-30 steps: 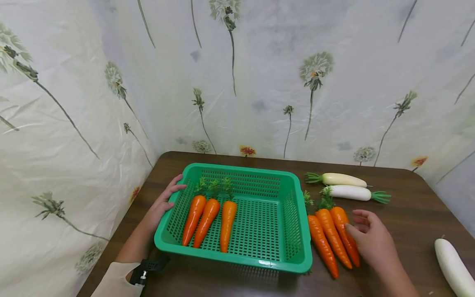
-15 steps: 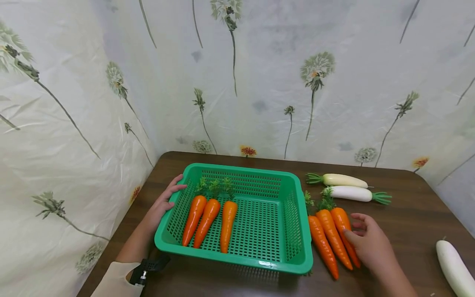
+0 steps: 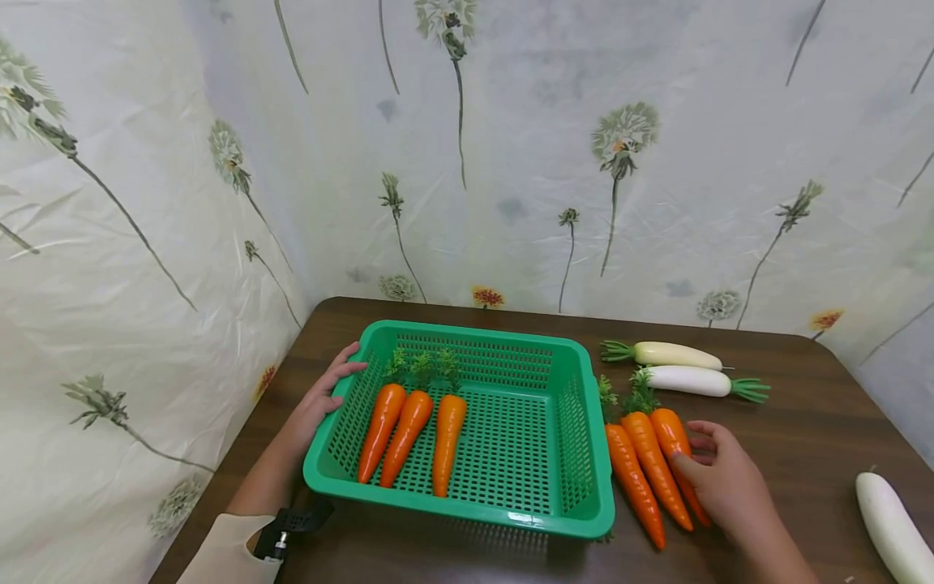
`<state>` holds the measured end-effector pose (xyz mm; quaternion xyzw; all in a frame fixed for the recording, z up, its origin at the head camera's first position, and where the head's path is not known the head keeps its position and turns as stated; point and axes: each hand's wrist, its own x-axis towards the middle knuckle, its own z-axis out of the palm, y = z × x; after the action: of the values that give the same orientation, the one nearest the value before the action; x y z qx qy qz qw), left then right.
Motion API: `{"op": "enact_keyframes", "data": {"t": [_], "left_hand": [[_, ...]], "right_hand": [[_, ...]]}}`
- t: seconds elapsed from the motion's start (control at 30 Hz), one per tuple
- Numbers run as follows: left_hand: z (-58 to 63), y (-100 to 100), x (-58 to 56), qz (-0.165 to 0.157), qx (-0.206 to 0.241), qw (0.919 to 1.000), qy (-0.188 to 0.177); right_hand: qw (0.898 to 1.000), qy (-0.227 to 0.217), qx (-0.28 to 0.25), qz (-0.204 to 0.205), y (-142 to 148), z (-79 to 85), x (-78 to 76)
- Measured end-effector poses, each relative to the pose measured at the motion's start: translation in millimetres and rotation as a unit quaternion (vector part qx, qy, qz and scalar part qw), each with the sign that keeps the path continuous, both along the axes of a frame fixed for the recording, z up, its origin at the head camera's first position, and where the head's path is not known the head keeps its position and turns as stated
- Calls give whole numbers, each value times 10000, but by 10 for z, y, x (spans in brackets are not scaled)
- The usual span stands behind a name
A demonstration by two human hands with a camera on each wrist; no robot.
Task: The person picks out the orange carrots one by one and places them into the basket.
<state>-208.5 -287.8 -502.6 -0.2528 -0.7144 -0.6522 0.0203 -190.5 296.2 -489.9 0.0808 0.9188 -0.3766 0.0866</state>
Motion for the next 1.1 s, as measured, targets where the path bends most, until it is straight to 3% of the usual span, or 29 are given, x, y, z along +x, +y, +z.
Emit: {"op": "enact_keyframes", "data": {"t": [0.67, 1.1], "left_hand": [[27, 5, 10, 110, -145, 9998, -76], [38, 13, 19, 95, -55, 9998, -166]], "right_hand": [[9995, -61, 212, 240, 2, -3, -3], [9998, 95, 142, 40, -37, 13, 23]]}}
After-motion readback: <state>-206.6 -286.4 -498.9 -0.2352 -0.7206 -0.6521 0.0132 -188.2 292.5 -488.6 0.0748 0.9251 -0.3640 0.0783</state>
